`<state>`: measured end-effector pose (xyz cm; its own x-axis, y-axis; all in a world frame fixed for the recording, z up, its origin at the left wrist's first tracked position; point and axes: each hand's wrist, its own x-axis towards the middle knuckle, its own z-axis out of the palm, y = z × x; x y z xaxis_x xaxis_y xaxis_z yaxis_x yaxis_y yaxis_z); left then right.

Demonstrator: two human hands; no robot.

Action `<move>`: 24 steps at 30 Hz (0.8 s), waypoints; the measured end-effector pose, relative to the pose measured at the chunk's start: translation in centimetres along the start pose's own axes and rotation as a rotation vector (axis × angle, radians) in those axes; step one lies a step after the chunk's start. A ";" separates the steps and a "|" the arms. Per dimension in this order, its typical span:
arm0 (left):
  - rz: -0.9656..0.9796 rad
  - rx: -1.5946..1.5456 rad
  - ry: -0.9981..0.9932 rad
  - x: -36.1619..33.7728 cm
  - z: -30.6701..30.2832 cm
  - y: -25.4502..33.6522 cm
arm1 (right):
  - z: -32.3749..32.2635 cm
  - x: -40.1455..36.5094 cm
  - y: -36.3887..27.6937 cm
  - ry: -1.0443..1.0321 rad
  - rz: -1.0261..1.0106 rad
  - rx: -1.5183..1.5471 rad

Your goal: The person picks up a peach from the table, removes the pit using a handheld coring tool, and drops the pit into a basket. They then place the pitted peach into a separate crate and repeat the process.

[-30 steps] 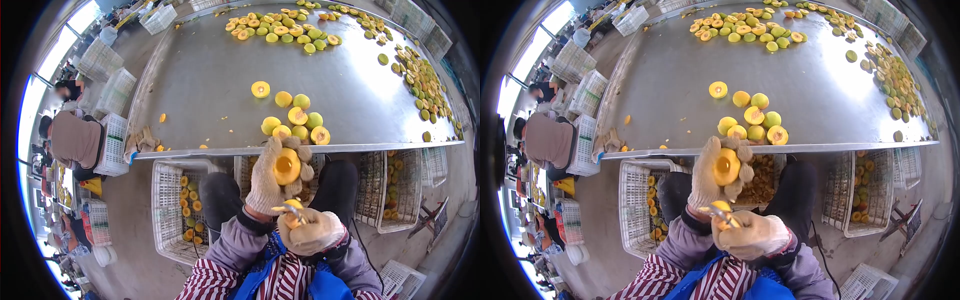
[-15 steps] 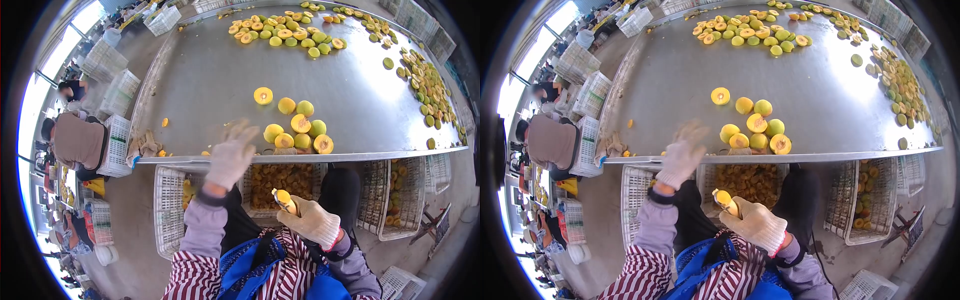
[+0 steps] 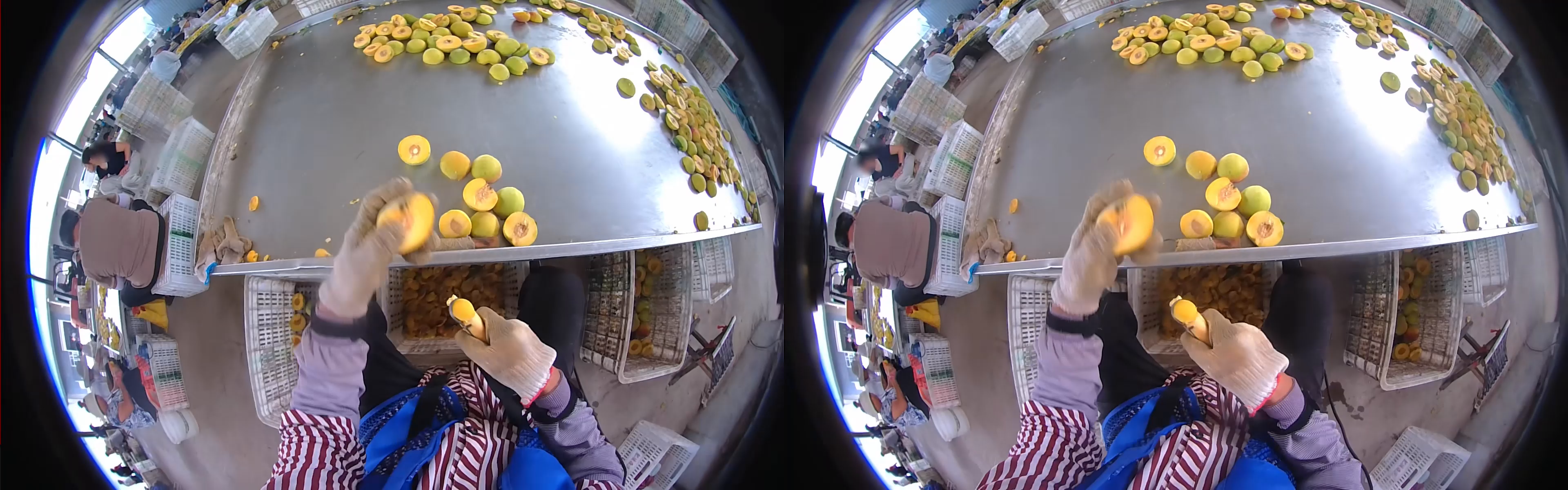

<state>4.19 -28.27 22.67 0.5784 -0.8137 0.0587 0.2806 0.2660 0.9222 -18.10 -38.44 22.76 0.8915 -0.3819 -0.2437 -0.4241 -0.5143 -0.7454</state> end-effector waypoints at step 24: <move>-0.016 0.193 -0.077 -8.4 6.1 0.6 | -1.0 -2.3 -5.3 0.477 -0.259 0.260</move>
<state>-5.20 -24.48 25.03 0.5130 -0.8559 0.0654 0.1332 0.1547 0.9789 -18.13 -35.63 27.89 0.7654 -0.6023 0.2269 -0.0960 -0.4554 -0.8851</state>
